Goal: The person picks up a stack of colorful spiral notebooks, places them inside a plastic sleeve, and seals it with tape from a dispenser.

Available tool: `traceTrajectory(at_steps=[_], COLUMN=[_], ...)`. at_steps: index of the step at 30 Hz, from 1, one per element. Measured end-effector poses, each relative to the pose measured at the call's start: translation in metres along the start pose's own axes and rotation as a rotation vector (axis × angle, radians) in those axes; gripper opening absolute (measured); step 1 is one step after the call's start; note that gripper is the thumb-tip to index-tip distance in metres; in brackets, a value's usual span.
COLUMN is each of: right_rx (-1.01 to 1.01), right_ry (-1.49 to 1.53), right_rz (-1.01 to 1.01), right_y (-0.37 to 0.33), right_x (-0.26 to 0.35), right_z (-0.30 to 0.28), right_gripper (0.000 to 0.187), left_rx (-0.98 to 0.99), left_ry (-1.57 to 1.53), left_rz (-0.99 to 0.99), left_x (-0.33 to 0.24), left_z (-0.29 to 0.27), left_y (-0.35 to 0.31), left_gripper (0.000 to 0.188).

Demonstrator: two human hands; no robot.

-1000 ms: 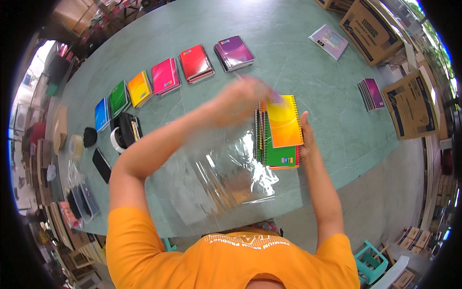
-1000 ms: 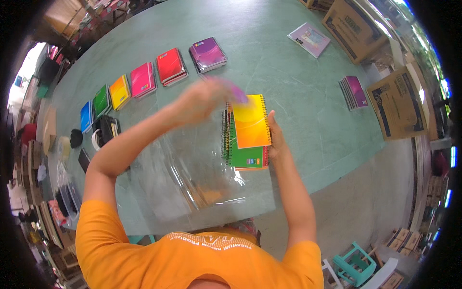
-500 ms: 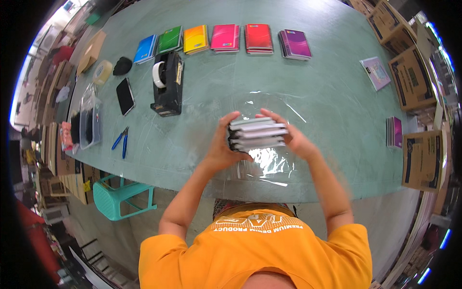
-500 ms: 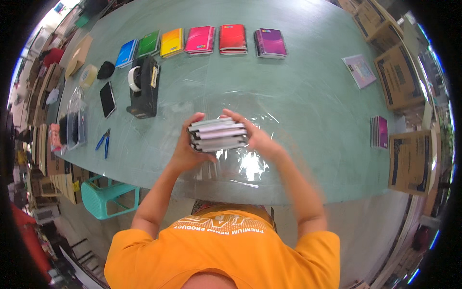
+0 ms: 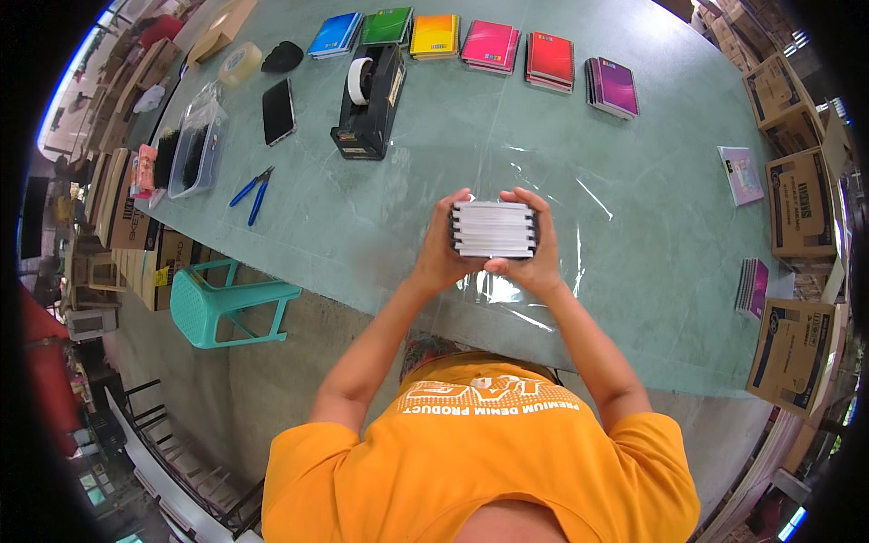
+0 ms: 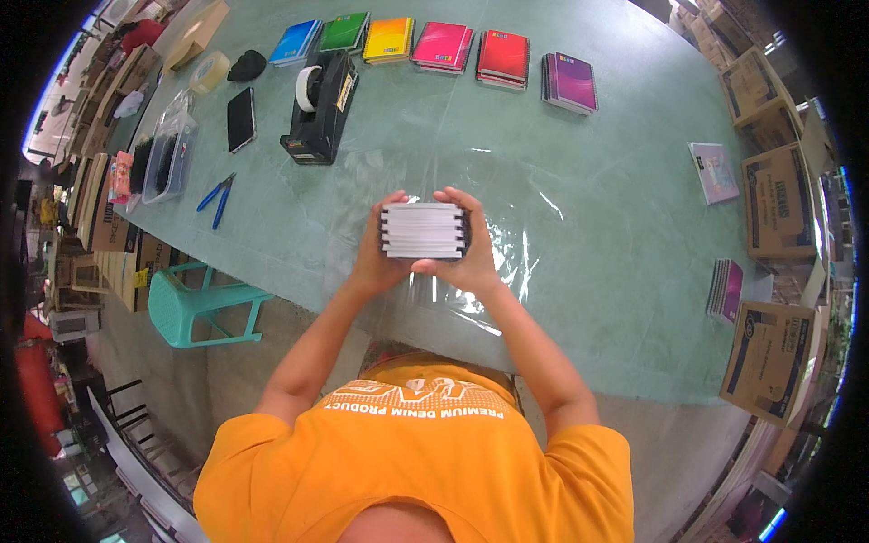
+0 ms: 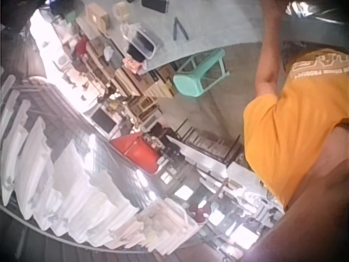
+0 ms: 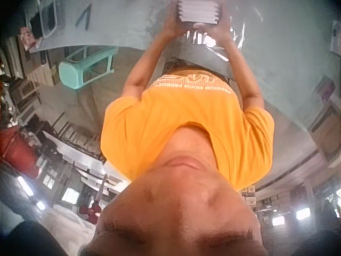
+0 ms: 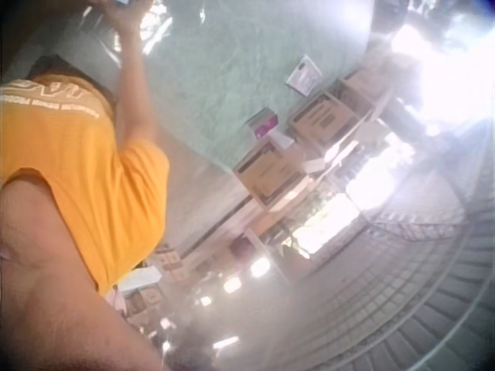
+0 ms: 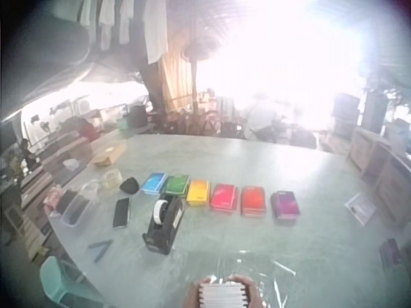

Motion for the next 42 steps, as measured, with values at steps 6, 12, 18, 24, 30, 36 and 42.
traceTrajectory(at_steps=[6,12,18,24,30,36,42], right_rx=[-0.043,0.107,0.023,0.181,0.406,0.309,0.346], right_ry=[-0.129,-0.525,-0.438,-0.517,-0.973,-0.997,-0.928], right_rz=[-0.095,-0.006,0.677,0.959,0.718,0.789,0.882], right_y=[-0.009,-0.01,0.032,0.045,0.042,0.046,0.052], right_x=[-0.016,-0.051,-0.005,0.002,-0.021,-0.012,0.0], right_z=[-0.003,-0.039,-0.033,-0.017,-0.035,-0.023,-0.02], right_gripper=[0.099,0.099,0.077,0.081,0.087,0.087,0.086], left_rx=[0.015,0.027,0.557,0.608,0.667,0.544,0.465], left_ry=[0.12,0.16,-0.347,-0.267,-0.083,0.205,0.1], left_rz=[0.133,0.057,-0.714,-0.785,-0.711,-0.507,-0.304], left_x=[0.004,0.014,-0.033,-0.002,-0.01,-0.003,0.005], left_z=[0.009,0.021,-0.032,-0.027,-0.027,-0.03,-0.025], left_y=[-0.002,-0.004,0.045,0.038,0.043,0.037,0.016], left_gripper=[0.095,0.098,0.084,0.076,0.074,0.078,0.098])
Point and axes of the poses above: each hand's wrist, its own y-axis towards the middle knuckle, its own z-axis out of the palm, x = y × z, the point moved 1 cm from there along y, towards the middle knuckle, and after that the axes turned 15 degrees about y, right-handed, at the moved point
